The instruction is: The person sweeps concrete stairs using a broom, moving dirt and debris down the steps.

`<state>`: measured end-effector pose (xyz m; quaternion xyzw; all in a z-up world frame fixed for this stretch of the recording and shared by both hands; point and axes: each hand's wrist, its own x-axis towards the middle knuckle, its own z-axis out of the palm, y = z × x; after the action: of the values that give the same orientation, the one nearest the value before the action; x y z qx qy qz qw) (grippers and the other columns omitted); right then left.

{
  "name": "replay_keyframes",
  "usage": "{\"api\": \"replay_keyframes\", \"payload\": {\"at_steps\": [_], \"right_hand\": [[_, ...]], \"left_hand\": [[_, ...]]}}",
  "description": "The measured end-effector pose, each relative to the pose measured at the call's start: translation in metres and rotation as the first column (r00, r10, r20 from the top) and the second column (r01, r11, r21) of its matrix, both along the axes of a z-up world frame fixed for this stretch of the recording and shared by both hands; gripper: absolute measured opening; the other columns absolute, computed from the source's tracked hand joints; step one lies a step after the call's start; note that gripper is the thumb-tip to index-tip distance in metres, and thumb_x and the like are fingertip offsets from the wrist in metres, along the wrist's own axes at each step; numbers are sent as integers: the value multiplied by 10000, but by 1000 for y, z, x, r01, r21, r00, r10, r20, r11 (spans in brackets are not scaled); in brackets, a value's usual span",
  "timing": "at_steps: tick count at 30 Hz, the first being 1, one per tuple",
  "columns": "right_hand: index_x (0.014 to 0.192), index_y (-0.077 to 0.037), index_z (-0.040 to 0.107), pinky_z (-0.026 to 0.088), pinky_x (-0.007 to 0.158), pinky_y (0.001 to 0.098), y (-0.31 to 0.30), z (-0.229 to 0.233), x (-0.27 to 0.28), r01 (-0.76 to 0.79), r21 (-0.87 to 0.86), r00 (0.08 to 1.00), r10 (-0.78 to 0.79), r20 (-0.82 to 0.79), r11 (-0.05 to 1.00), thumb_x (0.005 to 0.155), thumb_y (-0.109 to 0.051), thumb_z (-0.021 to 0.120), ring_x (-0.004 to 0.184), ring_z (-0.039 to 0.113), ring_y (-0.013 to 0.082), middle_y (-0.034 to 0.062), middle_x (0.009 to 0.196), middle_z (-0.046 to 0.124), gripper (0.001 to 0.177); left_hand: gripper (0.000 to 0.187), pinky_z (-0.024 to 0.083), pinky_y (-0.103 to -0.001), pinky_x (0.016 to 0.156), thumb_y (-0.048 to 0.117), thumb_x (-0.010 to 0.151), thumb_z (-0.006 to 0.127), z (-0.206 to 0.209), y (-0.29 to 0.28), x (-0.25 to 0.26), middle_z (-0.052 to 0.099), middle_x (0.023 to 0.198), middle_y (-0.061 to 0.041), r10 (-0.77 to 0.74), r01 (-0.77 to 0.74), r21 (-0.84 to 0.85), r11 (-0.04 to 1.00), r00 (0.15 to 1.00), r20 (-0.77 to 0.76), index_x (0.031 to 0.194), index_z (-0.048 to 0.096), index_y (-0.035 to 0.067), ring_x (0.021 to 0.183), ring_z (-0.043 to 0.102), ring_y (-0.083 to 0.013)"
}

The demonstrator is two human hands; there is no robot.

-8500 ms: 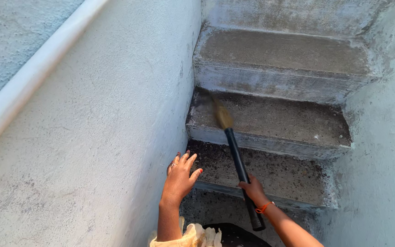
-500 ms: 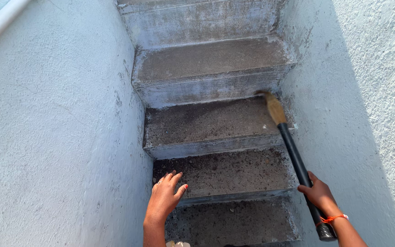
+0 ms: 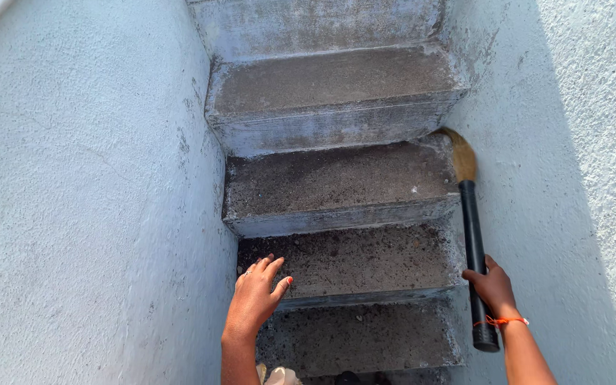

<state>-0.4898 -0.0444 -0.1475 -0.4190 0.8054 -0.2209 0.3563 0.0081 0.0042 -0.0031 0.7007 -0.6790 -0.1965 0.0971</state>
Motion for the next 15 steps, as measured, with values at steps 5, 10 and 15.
{"api": "replay_keyframes", "payload": {"at_steps": [5, 10, 15], "right_hand": [[1451, -2, 524, 626, 677, 412, -28, -39, 57, -220, 140, 968, 234, -93, 965, 813, -238, 774, 695, 757, 289, 218, 943, 768, 725], [1569, -193, 337, 585, 815, 416, 4, -41, 116, -571, 170, 788, 594, -160, 803, 786, -291, 797, 851, 754, 257, 175, 988, 752, 914], [1603, -302, 301, 589, 763, 427, 45, -17, 97, -475, 259, 841, 520, -149, 841, 807, -337, 759, 788, 775, 268, 149, 896, 765, 919]], "left_hand": [[567, 353, -460, 1159, 473, 929, 630, 2, -4, -8, 508, 1504, -60, 10, -11, 42, 999, 1000, 19, 1414, 565, 187, 1426, 433, -252], [563, 373, -449, 1152, 460, 928, 633, 4, -10, -12, 513, 1507, -70, -48, 48, -24, 999, 999, -6, 1411, 571, 177, 1419, 444, -259], [566, 350, -457, 1156, 467, 929, 629, 7, -10, -3, 508, 1504, -63, -17, 17, -21, 1000, 1000, -19, 1416, 560, 187, 1422, 432, -254]]}}
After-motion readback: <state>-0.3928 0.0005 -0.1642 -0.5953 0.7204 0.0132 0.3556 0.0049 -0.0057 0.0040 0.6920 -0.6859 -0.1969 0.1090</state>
